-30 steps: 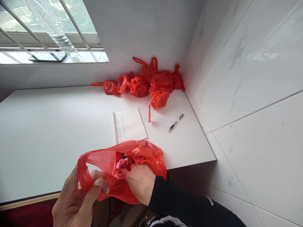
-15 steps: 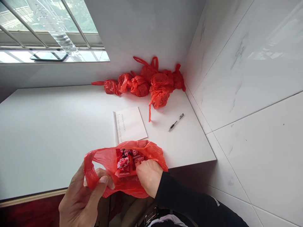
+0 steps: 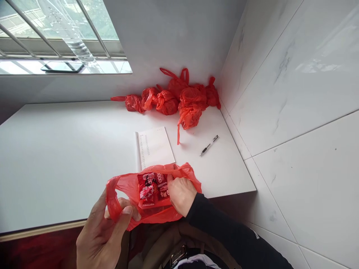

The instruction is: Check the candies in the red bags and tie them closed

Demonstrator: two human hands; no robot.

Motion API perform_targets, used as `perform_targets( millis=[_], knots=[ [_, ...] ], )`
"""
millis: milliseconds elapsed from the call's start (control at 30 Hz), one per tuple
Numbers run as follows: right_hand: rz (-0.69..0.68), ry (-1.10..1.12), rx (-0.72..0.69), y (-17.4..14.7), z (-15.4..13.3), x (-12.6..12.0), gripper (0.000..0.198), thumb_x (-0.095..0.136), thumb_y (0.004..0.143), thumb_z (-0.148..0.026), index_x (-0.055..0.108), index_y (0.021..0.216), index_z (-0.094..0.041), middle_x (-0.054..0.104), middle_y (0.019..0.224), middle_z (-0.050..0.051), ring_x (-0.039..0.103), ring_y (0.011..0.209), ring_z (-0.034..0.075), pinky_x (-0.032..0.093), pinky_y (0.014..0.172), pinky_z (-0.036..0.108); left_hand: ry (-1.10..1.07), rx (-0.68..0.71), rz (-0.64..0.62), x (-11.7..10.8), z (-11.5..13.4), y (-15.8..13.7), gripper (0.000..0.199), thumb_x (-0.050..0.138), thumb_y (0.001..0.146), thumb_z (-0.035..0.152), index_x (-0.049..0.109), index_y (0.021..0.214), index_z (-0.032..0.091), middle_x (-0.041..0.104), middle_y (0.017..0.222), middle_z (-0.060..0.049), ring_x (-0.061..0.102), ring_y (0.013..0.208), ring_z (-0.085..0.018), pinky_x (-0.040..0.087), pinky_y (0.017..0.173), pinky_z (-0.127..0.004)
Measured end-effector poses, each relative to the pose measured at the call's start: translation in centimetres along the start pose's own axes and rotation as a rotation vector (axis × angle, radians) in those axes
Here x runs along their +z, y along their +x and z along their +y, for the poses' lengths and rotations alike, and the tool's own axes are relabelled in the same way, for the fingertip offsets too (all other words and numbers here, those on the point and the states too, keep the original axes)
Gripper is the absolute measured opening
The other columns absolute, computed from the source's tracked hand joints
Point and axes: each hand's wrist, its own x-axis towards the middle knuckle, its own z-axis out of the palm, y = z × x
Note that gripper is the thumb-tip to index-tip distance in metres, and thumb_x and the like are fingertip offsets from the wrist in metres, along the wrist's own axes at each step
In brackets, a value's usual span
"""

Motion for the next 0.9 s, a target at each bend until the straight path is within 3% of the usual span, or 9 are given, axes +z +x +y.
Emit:
perform_targets(
  millis=[167,300,367,433,533,600,667,733,900],
  knots=[
    [0.028,-0.112,0.022,-0.8,1.7,-1.1,0.035,0.046,0.090,-0.006,0.065,0.119,-0.006,0.072,0.075,0.013,0.072,0.072,0.029,0.045,0.062,0.033,0.026,0.020,-0.009,0.0,0.0,-0.2,0.061,0.073,0.089,0.039,0.057,0.147,0.030,0.077,0.095,-0.002,0.072,0.076,-0.019,0.064,0.074,-0.033],
    [0.137,-0.068,-0.079,-2.4,2.5,-2.0,0.029,0.041,0.100,-0.013,0.067,0.114,-0.013,0.069,0.072,0.007,0.068,0.066,0.025,0.048,0.064,0.034,0.025,0.044,-0.016,0.2,0.0,-0.3,0.056,0.069,0.094,0.033,0.054,0.148,0.034,0.075,0.095,0.000,0.071,0.087,-0.019,0.061,0.085,-0.031],
    [0.332,0.066,-0.193,-3.9,2.6,-2.6,0.031,0.041,0.105,-0.017,0.063,0.126,-0.017,0.072,0.087,0.007,0.070,0.079,0.023,0.053,0.074,0.035,0.033,0.133,-0.001,0.2,0.1,-0.2,0.055,0.069,0.094,0.026,0.056,0.146,0.036,0.071,0.103,0.000,0.069,0.097,-0.017,0.057,0.093,-0.029],
    [0.620,0.202,-0.296,-5.2,2.8,-3.3,0.034,0.044,0.106,-0.019,0.056,0.138,-0.022,0.070,0.108,0.007,0.067,0.098,0.021,0.053,0.088,0.035,0.044,0.262,0.034,0.3,0.2,0.0,0.056,0.071,0.091,0.019,0.059,0.143,0.037,0.064,0.115,-0.001,0.064,0.108,-0.017,0.055,0.098,-0.027],
    [0.951,0.200,-0.226,-6.2,3.8,-3.9,0.045,0.056,0.103,-0.027,0.050,0.147,-0.023,0.060,0.130,0.011,0.055,0.123,0.026,0.047,0.105,0.042,0.064,0.391,0.105,0.4,0.3,0.4,0.065,0.073,0.087,0.011,0.059,0.142,0.043,0.050,0.142,-0.001,0.053,0.132,-0.020,0.053,0.105,-0.028],
    [0.933,0.163,-0.121,-6.1,4.8,-3.9,0.054,0.061,0.100,-0.034,0.047,0.150,-0.021,0.058,0.131,0.012,0.052,0.124,0.030,0.046,0.106,0.049,0.056,0.396,0.076,0.5,0.3,0.5,0.067,0.070,0.089,0.012,0.054,0.146,0.045,0.042,0.156,0.001,0.045,0.144,-0.023,0.049,0.113,-0.032],
    [0.788,0.212,-0.069,-5.9,5.8,-3.7,0.047,0.057,0.102,-0.039,0.051,0.146,-0.021,0.064,0.121,0.010,0.057,0.114,0.029,0.050,0.099,0.048,0.036,0.345,0.020,0.5,0.1,0.4,0.061,0.065,0.095,0.017,0.052,0.149,0.042,0.048,0.157,0.000,0.046,0.145,-0.025,0.045,0.117,-0.037],
    [0.683,0.281,-0.040,-5.7,6.6,-3.5,0.036,0.050,0.106,-0.040,0.058,0.137,-0.024,0.066,0.110,0.007,0.061,0.102,0.025,0.054,0.089,0.043,-0.013,0.276,0.023,0.5,-0.2,0.3,0.057,0.061,0.098,0.019,0.050,0.150,0.040,0.058,0.149,-0.001,0.053,0.140,-0.026,0.048,0.116,-0.040],
    [0.699,0.276,0.070,-6.6,7.8,-4.2,0.036,0.050,0.105,-0.050,0.060,0.133,-0.029,0.063,0.103,0.003,0.064,0.077,0.019,0.054,0.069,0.037,-0.260,0.151,-0.018,0.5,0.2,0.4,0.045,0.067,0.096,0.026,0.062,0.139,0.037,0.073,0.126,-0.004,0.068,0.122,-0.030,0.054,0.109,-0.053]
  ],
)
